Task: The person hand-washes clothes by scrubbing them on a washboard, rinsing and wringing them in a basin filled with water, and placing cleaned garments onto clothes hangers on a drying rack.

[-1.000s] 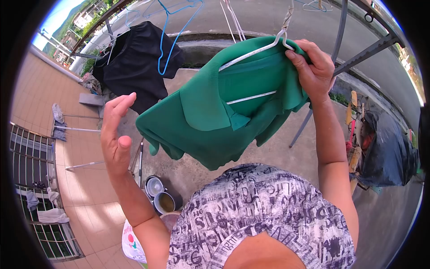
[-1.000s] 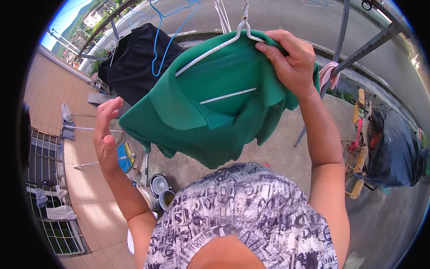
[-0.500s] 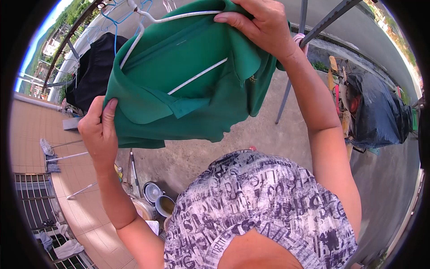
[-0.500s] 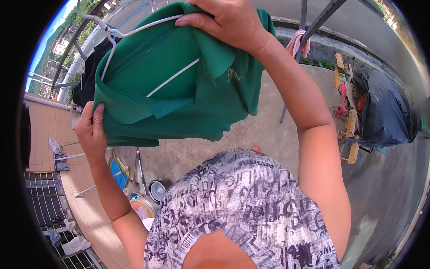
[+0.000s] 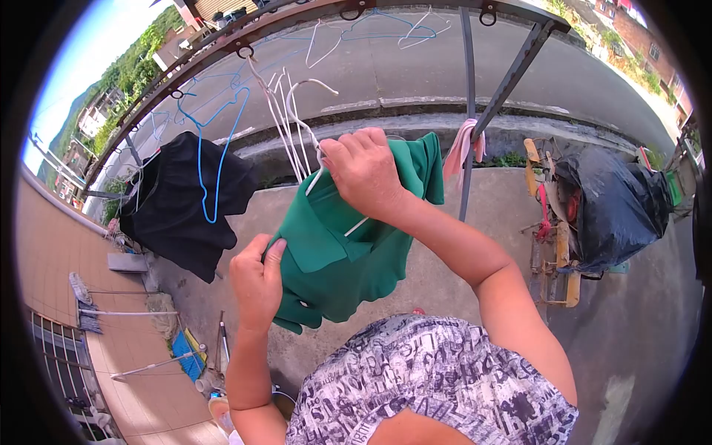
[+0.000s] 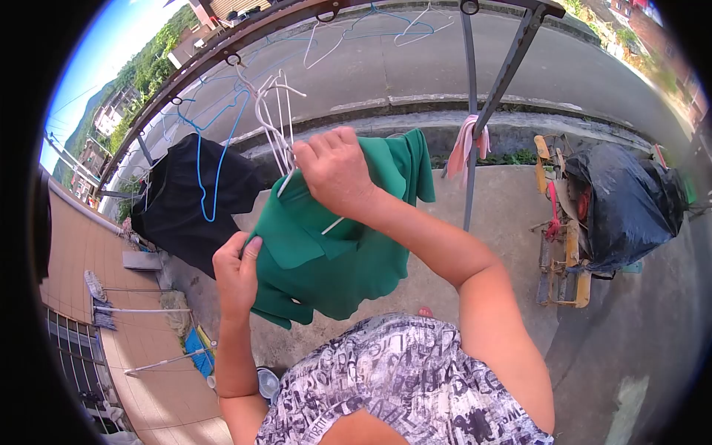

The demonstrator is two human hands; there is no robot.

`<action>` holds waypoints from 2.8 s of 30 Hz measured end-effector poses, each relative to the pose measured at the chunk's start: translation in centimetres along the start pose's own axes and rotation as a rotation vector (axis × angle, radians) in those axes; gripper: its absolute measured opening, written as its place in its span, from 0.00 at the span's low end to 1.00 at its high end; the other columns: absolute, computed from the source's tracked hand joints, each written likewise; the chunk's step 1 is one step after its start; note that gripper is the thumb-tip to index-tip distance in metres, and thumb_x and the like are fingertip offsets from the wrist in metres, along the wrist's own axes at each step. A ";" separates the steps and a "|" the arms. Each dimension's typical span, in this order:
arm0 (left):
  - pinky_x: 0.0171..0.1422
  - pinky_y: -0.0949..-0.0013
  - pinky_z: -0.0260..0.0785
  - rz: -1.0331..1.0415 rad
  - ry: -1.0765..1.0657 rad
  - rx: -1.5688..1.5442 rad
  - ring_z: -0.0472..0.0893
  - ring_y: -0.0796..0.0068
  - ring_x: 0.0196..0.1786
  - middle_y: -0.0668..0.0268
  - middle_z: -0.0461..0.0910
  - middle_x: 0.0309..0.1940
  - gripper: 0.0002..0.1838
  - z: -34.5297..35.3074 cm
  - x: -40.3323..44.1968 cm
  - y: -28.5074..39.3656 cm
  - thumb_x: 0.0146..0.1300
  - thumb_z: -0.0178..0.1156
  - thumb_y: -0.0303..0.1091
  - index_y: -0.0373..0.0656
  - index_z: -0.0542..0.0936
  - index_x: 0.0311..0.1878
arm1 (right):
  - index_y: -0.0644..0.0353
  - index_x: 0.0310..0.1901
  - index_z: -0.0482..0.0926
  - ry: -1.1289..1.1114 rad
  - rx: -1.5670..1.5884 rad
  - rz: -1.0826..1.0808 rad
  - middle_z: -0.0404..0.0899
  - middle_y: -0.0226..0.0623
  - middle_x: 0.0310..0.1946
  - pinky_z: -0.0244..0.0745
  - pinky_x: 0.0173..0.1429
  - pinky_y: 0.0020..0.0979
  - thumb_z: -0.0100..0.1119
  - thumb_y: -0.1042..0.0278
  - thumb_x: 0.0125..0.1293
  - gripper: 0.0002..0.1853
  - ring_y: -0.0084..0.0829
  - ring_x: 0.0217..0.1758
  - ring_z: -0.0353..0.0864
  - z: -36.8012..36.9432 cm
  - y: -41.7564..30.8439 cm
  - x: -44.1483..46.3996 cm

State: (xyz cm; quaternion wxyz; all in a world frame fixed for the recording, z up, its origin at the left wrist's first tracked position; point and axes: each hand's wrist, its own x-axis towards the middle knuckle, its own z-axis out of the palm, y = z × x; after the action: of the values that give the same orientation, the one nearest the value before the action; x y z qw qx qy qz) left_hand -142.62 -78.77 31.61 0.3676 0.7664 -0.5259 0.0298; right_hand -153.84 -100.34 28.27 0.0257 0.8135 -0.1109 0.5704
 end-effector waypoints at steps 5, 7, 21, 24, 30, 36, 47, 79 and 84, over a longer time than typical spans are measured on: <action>0.43 0.56 0.70 0.049 -0.153 -0.266 0.81 0.49 0.36 0.50 0.81 0.32 0.15 4.2 0.3 2.4 0.63 0.60 0.32 0.35 0.77 0.50 | 0.58 0.31 0.74 0.113 -0.031 0.052 0.75 0.35 0.27 0.66 0.43 0.41 0.66 0.71 0.53 0.08 0.40 0.33 0.75 1.3 4.4 0.7; 0.47 0.57 0.71 0.103 -0.196 -0.331 0.80 0.50 0.41 0.50 0.80 0.38 0.19 4.8 0.7 3.4 0.63 0.60 0.31 0.35 0.73 0.56 | 0.53 0.27 0.75 0.201 -0.215 0.022 0.72 0.30 0.25 0.63 0.42 0.37 0.64 0.66 0.54 0.07 0.35 0.34 0.73 0.7 5.2 2.3; 0.51 0.65 0.72 0.173 -0.474 -0.236 0.75 0.63 0.54 0.56 0.71 0.53 0.28 4.3 -2.0 1.7 0.59 0.65 0.33 0.39 0.72 0.63 | 0.62 0.34 0.76 0.563 0.008 0.090 0.77 0.38 0.30 0.72 0.32 0.29 0.63 0.74 0.64 0.04 0.32 0.26 0.78 -5.4 15.2 4.4; 0.46 0.67 0.74 -0.072 -0.567 -0.302 0.78 0.66 0.47 0.58 0.74 0.48 0.20 2.8 -4.7 -2.7 0.60 0.65 0.31 0.38 0.77 0.56 | 0.62 0.36 0.77 0.621 0.202 0.209 0.77 0.30 0.30 0.70 0.32 0.23 0.60 0.73 0.68 0.04 0.20 0.27 0.76 -7.2 16.8 3.4; 0.44 0.70 0.74 -0.326 -0.516 -0.258 0.78 0.74 0.39 0.65 0.78 0.38 0.18 0.8 -9.2 -10.0 0.61 0.63 0.29 0.35 0.78 0.54 | 0.63 0.35 0.76 0.561 0.438 0.394 0.75 0.30 0.29 0.68 0.30 0.21 0.60 0.71 0.69 0.06 0.17 0.25 0.74 -7.0 20.9 0.9; 0.43 0.71 0.73 -0.502 -0.357 -0.299 0.79 0.74 0.37 0.61 0.81 0.36 0.17 -0.2 -13.4 -12.7 0.61 0.64 0.30 0.34 0.79 0.52 | 0.61 0.37 0.77 0.407 0.432 0.518 0.74 0.25 0.25 0.68 0.30 0.20 0.61 0.69 0.69 0.06 0.14 0.26 0.73 -7.1 20.6 -1.4; 0.45 0.59 0.75 -1.098 -0.413 0.053 0.82 0.57 0.37 0.54 0.82 0.34 0.19 2.3 -36.1 -26.3 0.59 0.66 0.40 0.38 0.80 0.48 | 0.66 0.62 0.72 0.116 0.478 1.018 0.81 0.44 0.52 0.78 0.44 0.21 0.53 0.69 0.73 0.18 0.25 0.44 0.83 -21.8 26.5 -8.3; 0.49 0.59 0.73 -1.208 -0.007 -0.245 0.83 0.55 0.43 0.52 0.84 0.39 0.22 -18.8 -39.5 -59.7 0.59 0.65 0.46 0.39 0.79 0.50 | 0.59 0.36 0.78 -1.489 0.635 -0.524 0.79 0.41 0.34 0.77 0.42 0.43 0.68 0.63 0.54 0.12 0.45 0.41 0.81 47.9 -39.9 -7.4; 0.48 0.61 0.73 -1.431 0.182 -0.195 0.83 0.56 0.43 0.53 0.84 0.38 0.22 -25.3 -41.2 -68.8 0.60 0.65 0.44 0.38 0.79 0.50 | 0.59 0.37 0.79 -1.569 0.615 -0.694 0.80 0.42 0.36 0.78 0.45 0.43 0.67 0.60 0.55 0.13 0.44 0.43 0.81 62.5 -48.5 -5.9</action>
State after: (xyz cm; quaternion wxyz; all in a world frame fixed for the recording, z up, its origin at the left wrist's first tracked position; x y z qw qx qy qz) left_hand -95.33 -19.24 -4.37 0.4061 0.8808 0.1366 -0.2015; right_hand -87.91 -62.70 5.13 -0.1049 0.9267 0.3116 -0.1819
